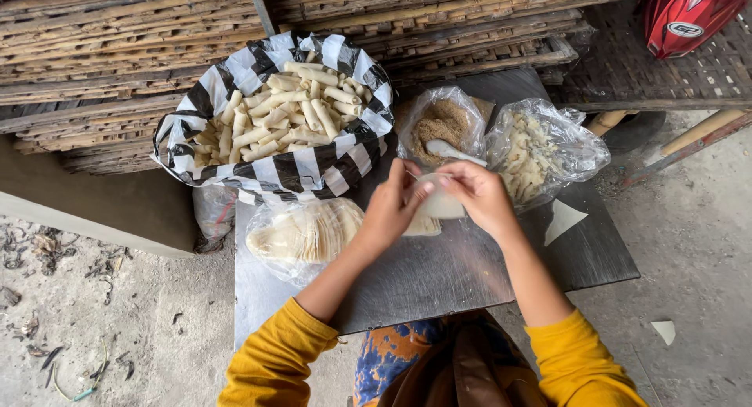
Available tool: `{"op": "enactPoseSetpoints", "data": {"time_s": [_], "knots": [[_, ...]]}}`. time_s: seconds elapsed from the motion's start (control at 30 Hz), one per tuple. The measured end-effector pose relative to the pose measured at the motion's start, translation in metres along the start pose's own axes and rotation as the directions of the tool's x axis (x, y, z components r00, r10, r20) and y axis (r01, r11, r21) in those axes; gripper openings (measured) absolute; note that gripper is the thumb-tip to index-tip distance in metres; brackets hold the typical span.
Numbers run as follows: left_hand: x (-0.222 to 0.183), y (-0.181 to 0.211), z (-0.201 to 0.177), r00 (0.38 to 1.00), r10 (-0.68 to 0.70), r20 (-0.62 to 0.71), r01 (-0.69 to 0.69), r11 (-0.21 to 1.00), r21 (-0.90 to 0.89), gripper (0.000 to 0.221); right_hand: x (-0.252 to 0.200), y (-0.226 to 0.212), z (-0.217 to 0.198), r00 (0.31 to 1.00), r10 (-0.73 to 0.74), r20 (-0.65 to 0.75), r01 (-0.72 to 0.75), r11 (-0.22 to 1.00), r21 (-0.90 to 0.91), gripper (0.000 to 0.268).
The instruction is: The person prepares spring rolls by placing a small amount of filling onto individual wrappers, folding the edges, and rolling them into cylinders.
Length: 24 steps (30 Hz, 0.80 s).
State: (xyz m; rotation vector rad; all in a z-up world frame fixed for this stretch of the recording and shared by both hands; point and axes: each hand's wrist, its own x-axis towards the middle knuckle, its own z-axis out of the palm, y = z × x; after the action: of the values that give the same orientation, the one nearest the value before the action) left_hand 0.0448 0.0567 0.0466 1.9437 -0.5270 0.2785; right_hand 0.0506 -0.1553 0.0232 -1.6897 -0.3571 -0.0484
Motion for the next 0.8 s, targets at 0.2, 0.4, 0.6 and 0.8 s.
{"op": "enactPoseSetpoints", "data": {"time_s": [0.2,0.4,0.6,0.8], "knots": [[-0.034,0.024,0.033,0.966,-0.151,0.211,0.160,0.987,-0.023,0.034,-0.056,-0.012,-0.025,0.964,0.226,-0.137,-0.237,0.969,-0.073,0.046],[-0.049,0.017,0.051,0.977,0.085,0.194,-0.122,0.975,0.184,0.022,-0.072,-0.018,-0.049,0.939,0.143,-0.313,-0.244,0.919,-0.311,0.047],[-0.050,0.016,0.052,0.965,0.112,0.237,-0.175,0.947,0.268,0.020,-0.078,-0.025,-0.068,0.933,-0.220,-0.284,-0.215,0.289,-0.933,0.038],[-0.050,0.016,0.052,0.959,0.115,0.260,-0.196,0.930,0.311,0.022,-0.075,-0.016,-0.067,0.968,-0.107,-0.225,-0.215,0.099,-0.972,0.066]]}}
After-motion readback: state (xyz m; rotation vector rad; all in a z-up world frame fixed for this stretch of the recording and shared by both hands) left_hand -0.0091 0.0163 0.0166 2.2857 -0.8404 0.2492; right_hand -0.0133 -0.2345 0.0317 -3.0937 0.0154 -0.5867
